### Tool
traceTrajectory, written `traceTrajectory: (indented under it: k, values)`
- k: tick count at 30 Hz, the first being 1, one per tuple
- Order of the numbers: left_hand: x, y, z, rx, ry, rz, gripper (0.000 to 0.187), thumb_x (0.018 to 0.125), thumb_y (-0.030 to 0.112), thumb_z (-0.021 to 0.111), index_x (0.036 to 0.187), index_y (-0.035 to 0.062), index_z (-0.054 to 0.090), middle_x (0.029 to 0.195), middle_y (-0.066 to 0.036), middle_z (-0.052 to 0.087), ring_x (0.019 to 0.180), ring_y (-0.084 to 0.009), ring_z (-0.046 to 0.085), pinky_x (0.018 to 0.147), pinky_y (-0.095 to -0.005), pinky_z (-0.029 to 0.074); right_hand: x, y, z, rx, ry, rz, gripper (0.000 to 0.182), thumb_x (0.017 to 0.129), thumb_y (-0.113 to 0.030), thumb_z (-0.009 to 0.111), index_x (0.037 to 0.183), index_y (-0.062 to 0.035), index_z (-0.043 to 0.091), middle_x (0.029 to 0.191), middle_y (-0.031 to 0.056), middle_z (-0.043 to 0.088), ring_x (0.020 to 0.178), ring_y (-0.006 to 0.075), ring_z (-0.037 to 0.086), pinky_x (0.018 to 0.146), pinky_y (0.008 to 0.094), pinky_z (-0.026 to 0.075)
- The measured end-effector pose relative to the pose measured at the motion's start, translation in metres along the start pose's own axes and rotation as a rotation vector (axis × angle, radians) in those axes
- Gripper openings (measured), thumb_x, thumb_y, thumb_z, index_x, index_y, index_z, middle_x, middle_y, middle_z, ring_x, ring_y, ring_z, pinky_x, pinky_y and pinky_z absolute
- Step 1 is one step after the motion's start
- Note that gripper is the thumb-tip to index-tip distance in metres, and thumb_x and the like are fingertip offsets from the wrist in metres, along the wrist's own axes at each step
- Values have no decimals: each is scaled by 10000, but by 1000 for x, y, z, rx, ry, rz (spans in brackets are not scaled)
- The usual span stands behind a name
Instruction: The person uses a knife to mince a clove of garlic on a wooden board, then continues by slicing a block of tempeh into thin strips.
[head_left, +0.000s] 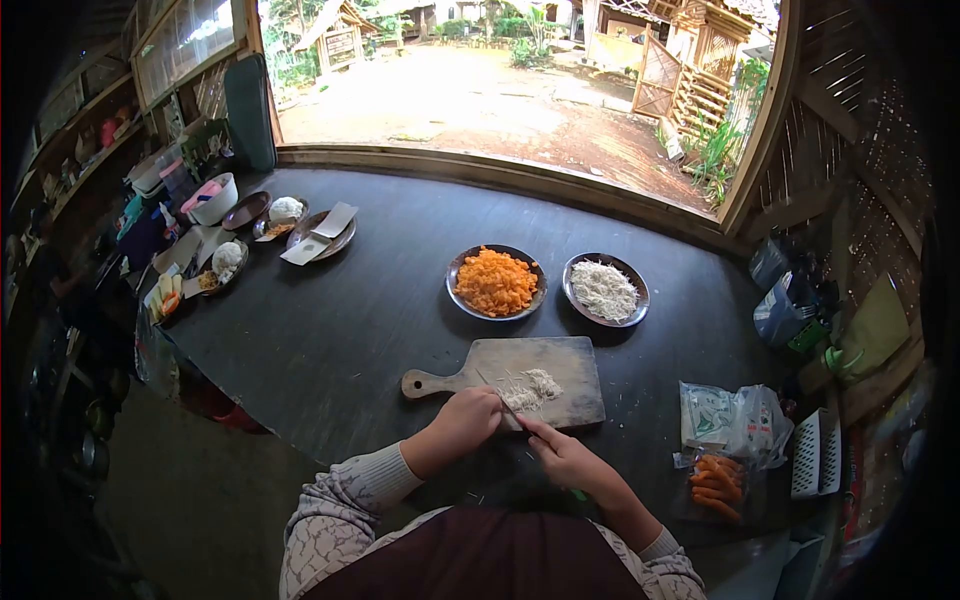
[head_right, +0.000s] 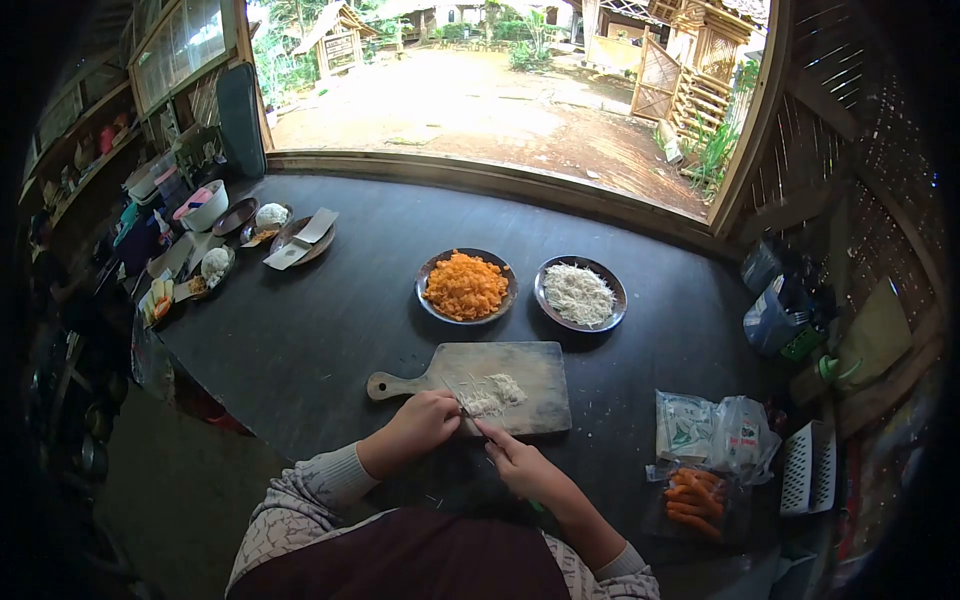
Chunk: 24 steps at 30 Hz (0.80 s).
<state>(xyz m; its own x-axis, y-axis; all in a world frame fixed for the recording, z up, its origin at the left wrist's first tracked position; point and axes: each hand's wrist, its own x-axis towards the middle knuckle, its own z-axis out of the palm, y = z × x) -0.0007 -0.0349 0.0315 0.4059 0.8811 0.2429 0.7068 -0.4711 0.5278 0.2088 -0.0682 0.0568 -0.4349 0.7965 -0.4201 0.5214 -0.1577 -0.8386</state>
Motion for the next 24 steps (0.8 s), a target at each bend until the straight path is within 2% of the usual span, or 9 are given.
traceTrajectory:
  k: [7,9,16,18,19,21,24]
  values:
    - [-1,2,0,-6,1,-31,109,739,83,599,749,-14,648,803,-159,623,776,-326,618,705,-410,501,-4,-7,-1,81,-37,48,414,987,-244,431,1400,-275,415,609,24,478,486,87,449,487,262,432]
    - [-1,2,-2,-21,7,-26,109,741,81,595,745,-14,647,800,-158,622,776,-325,617,707,-409,500,-6,-9,0,96,-18,15,421,992,-183,413,1410,-234,400,550,-43,402,427,52,381,410,227,369]
    - [-1,3,-2,-7,-15,-37,127,752,88,580,744,-18,649,794,-160,623,780,-326,614,711,-413,497,-4,0,1,93,-22,-19,411,994,-174,427,1403,-208,412,560,-42,416,444,43,393,423,222,366]
    - [-2,0,1,-9,-7,-37,127,753,90,580,742,-17,648,792,-160,622,778,-328,614,709,-415,496,-3,2,0,62,-39,16,420,985,-245,439,1403,-281,411,570,16,457,485,84,458,493,261,430]
    - [-2,0,2,-12,2,-37,128,753,93,581,741,-16,647,789,-161,622,775,-329,614,707,-417,495,-2,4,1,61,-39,16,420,985,-245,439,1403,-281,411,570,16,457,485,84,458,493,261,430]
    - [-2,1,1,-11,4,-38,126,753,92,582,743,-16,647,789,-160,622,773,-330,614,707,-416,495,0,6,4,61,-10,-32,418,991,-180,430,1407,-208,404,568,-32,425,445,51,406,422,237,382]
    - [-1,-2,2,-6,10,-34,127,754,96,586,749,-14,650,793,-159,622,768,-331,614,707,-414,495,1,-1,8,-17,33,-63,425,984,-191,431,1406,-236,404,576,-19,433,443,58,414,422,241,392]
